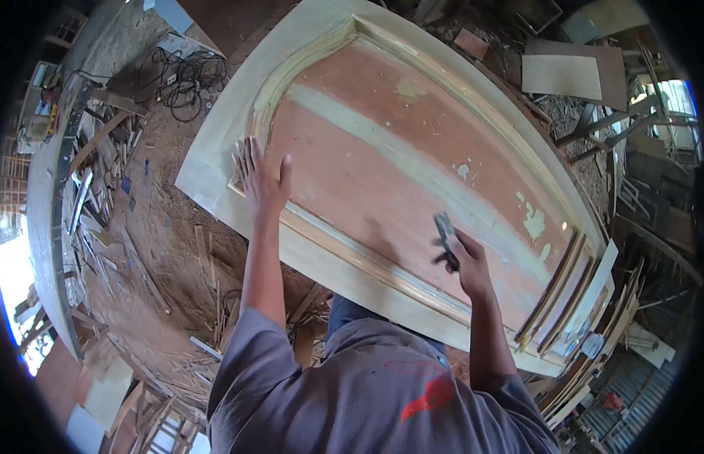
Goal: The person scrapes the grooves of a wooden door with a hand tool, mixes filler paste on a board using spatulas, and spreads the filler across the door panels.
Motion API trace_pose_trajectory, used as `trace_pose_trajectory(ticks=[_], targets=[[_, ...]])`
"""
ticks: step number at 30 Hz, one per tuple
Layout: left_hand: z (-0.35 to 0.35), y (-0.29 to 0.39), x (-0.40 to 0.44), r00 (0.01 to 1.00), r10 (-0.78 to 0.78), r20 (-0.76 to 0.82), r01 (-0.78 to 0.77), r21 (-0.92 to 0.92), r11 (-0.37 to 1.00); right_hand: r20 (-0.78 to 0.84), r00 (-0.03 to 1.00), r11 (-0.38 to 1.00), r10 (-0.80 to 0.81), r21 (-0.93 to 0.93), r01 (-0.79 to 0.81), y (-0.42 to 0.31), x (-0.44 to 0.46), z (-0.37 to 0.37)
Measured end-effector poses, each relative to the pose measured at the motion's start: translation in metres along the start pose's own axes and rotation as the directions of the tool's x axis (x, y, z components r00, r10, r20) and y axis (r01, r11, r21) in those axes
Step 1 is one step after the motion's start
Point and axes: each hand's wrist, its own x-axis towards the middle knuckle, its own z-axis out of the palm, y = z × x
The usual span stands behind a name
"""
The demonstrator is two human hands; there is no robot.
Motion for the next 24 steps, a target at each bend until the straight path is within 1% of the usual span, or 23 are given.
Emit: trace_pose_trajectory(ticks=[1,2,3,4,6,8,9,12,15,18,21,24], targets=[[0.002,-0.008,-0.007,0.999,0.033,0.001,-0.033,-0.031,0.999,0.034,0.992,0.979,-0.122,-0.161,0.126,-0.006,0.027,0.014],[0.007,-0.017,-0.014,0.998,0.067,0.0,-0.066,-0.06,0.996,0.088,0.967,0.916,-0.238,-0.311,0.253,-0.009,0.059,0.031],[0.008,-0.026,-0.018,0.995,0.102,-0.006,-0.102,-0.088,0.991,0.08,0.926,0.803,-0.369,-0.475,0.361,-0.018,0.088,0.052],[0.004,-0.025,-0.02,0.996,0.085,0.0,-0.085,-0.073,0.994,0.097,0.862,0.648,-0.498,-0.619,0.444,-0.029,0.117,0.076],[-0.002,-0.009,-0.023,0.999,0.052,0.011,-0.052,-0.046,0.998,0.177,0.678,0.451,-0.713,-0.625,0.637,-0.049,0.175,0.131],[0.002,-0.012,-0.022,1.0,0.0,0.012,0.001,-0.076,0.997,0.233,0.632,0.355,-0.739,-0.662,0.66,-0.072,0.219,0.181],[0.004,-0.014,-0.022,0.999,-0.03,0.018,0.032,-0.089,0.995,0.264,0.613,0.309,-0.745,-0.677,0.668,-0.082,0.24,0.204],[-0.004,-0.013,-0.016,0.998,-0.047,0.05,0.053,-0.118,0.992,0.242,0.639,0.198,-0.73,-0.82,0.537,-0.122,0.291,0.26],[-0.009,-0.015,-0.009,0.994,-0.057,0.09,0.069,-0.142,0.987,0.177,0.742,0.269,-0.647,-0.857,0.439,-0.171,0.315,0.306],[-0.007,-0.021,-0.009,0.992,-0.075,0.099,0.093,-0.195,0.976,0.239,0.748,0.187,-0.619,-0.881,0.435,-0.176,0.322,0.333],[-0.004,-0.023,-0.008,0.989,-0.108,0.097,0.128,-0.234,0.964,0.311,0.876,0.089,-0.368,-0.926,0.366,-0.187,0.294,0.355],[-0.005,-0.026,-0.009,0.989,-0.118,0.092,0.139,-0.265,0.954,0.488,0.845,-0.063,-0.218,-0.871,0.486,-0.205,0.296,0.355]])
